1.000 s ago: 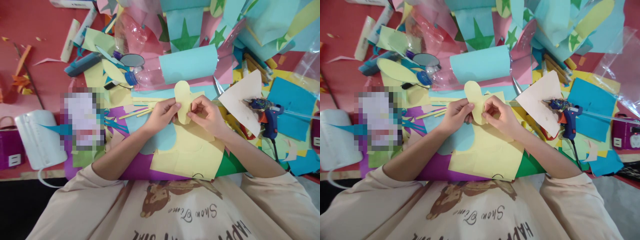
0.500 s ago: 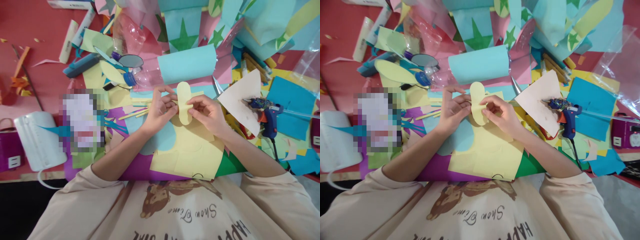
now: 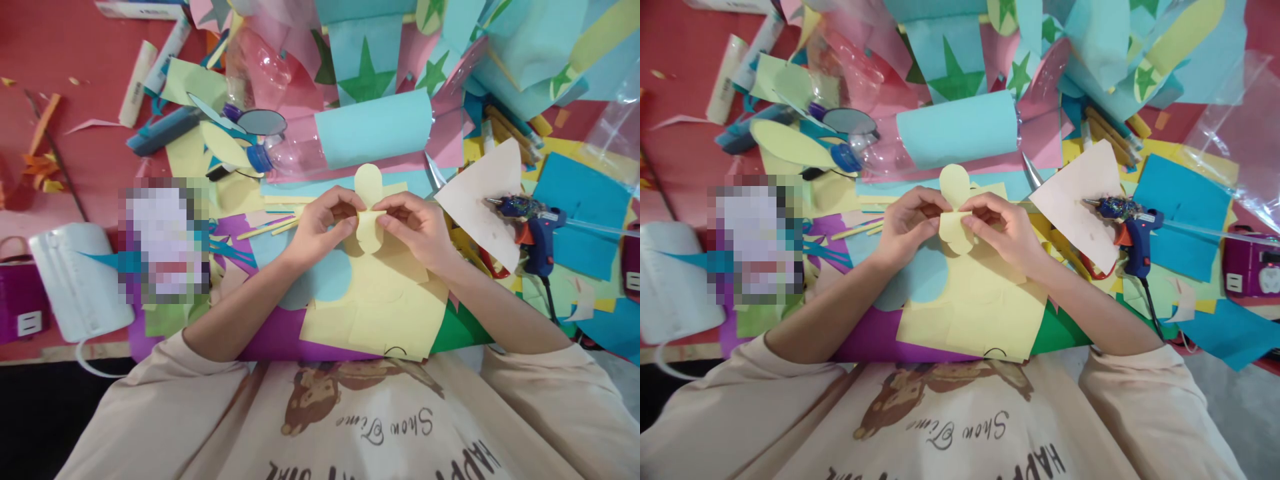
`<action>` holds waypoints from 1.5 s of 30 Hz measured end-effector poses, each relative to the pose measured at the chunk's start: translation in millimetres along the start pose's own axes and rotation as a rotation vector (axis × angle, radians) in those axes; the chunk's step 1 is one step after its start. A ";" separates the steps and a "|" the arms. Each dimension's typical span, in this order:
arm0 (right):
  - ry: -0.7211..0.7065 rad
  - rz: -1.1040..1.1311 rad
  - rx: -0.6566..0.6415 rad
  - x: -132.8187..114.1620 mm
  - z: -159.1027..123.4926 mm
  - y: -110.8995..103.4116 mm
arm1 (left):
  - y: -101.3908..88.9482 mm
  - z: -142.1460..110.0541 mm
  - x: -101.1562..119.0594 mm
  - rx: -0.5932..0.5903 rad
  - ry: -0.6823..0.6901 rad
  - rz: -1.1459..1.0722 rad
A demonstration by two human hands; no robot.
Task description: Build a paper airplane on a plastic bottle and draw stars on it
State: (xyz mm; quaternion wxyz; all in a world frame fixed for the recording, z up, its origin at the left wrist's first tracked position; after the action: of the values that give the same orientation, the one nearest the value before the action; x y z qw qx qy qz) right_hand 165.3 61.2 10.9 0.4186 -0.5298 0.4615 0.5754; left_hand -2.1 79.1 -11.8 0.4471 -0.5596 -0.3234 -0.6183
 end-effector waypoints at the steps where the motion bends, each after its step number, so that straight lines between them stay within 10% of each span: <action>1: -0.001 0.008 -0.004 -0.3 0.1 0.3 | 0.2 0.1 -0.9 0.006 0.001 0.012; 14: 0.051 0.124 -0.005 3.7 0.2 1.7 | 2.3 2.7 -4.1 0.116 -0.004 0.032; 45: 0.137 0.099 0.078 -1.8 3.6 -1.4 | 11.4 4.0 9.5 -0.160 -0.103 0.358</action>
State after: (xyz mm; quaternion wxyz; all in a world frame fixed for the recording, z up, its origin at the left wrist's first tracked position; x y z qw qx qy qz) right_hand 166.0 65.1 12.6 0.3774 -0.5278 0.5366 0.5395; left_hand 10.2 76.4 -3.0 0.4869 -0.6729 -0.1912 -0.5231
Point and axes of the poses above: each hand's wrist, its own z-axis towards the middle knuckle, its own y-axis out of the palm, x = y × z, the point moved 4 cm from there along z, towards the middle knuckle, and after that the axes turned 10 degrees about z, right-handed, at the moved point
